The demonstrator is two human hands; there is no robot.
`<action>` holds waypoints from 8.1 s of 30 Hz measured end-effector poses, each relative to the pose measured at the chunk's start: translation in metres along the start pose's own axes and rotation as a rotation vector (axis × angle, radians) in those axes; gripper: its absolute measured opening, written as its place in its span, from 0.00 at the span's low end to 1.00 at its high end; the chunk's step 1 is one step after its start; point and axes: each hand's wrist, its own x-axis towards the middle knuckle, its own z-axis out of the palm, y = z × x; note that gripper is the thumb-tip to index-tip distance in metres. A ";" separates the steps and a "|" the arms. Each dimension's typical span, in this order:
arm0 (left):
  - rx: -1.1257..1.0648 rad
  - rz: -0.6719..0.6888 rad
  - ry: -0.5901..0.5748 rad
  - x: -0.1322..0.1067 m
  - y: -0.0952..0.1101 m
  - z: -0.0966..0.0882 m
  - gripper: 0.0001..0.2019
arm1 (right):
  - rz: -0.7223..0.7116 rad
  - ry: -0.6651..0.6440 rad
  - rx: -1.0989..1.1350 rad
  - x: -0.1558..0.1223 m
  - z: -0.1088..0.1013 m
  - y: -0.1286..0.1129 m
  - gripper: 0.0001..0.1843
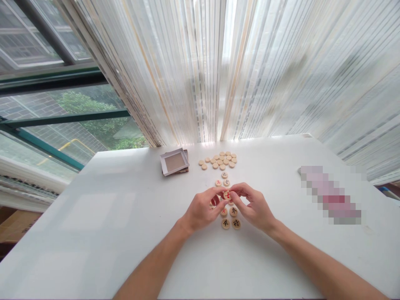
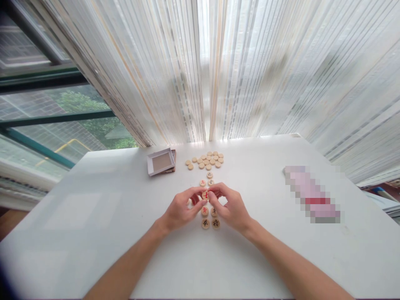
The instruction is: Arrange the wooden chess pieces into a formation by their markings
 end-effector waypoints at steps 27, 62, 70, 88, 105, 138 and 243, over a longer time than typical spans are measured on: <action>-0.273 -0.206 -0.035 0.006 0.001 -0.008 0.17 | 0.124 -0.117 0.270 0.008 0.000 0.001 0.10; -0.088 -0.344 0.369 0.019 -0.070 -0.037 0.17 | 0.372 -0.113 -0.289 -0.089 0.003 -0.019 0.10; -0.106 -0.350 0.350 0.018 -0.070 -0.036 0.17 | 0.365 -0.084 -0.333 -0.086 0.005 -0.015 0.09; -0.097 -0.346 0.341 0.019 -0.069 -0.036 0.18 | 0.427 -0.114 -0.214 -0.083 -0.004 -0.014 0.14; -0.097 -0.357 0.346 0.018 -0.071 -0.035 0.19 | -0.106 0.090 -0.608 0.069 -0.047 0.069 0.14; 0.064 -0.274 0.325 0.013 -0.060 -0.035 0.14 | -0.192 -0.018 -0.545 0.044 -0.044 0.050 0.13; -0.338 -0.278 0.002 0.006 0.002 -0.008 0.19 | -0.012 -0.087 0.079 0.007 -0.004 0.004 0.12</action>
